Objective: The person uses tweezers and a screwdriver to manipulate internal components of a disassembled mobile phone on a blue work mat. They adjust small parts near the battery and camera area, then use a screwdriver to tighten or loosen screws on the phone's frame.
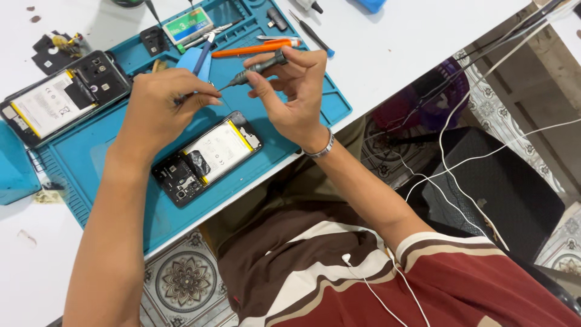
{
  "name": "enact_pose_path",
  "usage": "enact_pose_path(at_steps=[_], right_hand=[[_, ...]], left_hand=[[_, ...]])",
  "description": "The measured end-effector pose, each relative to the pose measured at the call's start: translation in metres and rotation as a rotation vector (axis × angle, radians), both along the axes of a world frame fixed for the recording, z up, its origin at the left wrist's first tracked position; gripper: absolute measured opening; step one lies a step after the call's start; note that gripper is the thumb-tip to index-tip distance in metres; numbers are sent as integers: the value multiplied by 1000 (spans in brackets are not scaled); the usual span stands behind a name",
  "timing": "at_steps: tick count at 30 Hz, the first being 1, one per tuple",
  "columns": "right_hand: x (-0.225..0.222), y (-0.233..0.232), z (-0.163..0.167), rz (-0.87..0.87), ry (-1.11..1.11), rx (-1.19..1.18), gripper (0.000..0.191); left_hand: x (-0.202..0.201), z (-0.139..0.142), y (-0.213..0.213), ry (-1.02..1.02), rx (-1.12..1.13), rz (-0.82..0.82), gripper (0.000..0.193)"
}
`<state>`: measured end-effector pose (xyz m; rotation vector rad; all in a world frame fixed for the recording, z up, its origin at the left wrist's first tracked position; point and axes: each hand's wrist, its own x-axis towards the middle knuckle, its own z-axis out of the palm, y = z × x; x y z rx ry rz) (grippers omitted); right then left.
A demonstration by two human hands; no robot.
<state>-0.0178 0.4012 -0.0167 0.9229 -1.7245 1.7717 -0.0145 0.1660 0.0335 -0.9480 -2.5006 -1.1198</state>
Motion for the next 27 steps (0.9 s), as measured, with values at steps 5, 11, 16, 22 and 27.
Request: enact_pose_path(at_steps=[5, 11, 16, 22, 27], right_hand=[[3, -3, 2, 17, -13, 35, 52], [3, -3, 4, 15, 7, 22, 54], [3, 2, 6, 23, 21, 1, 55], [1, 4, 6, -10, 89, 7, 58], [-2, 6, 4, -36, 115, 13, 60]], left_hand=[[-1, 0, -2, -34, 27, -23, 11], [-10, -10, -6, -134, 149, -40, 7], [-17, -23, -5, -255, 294, -65, 9], [-25, -35, 2, -397, 372, -133, 34], [-29, -37, 6, -409, 392, -171, 42]])
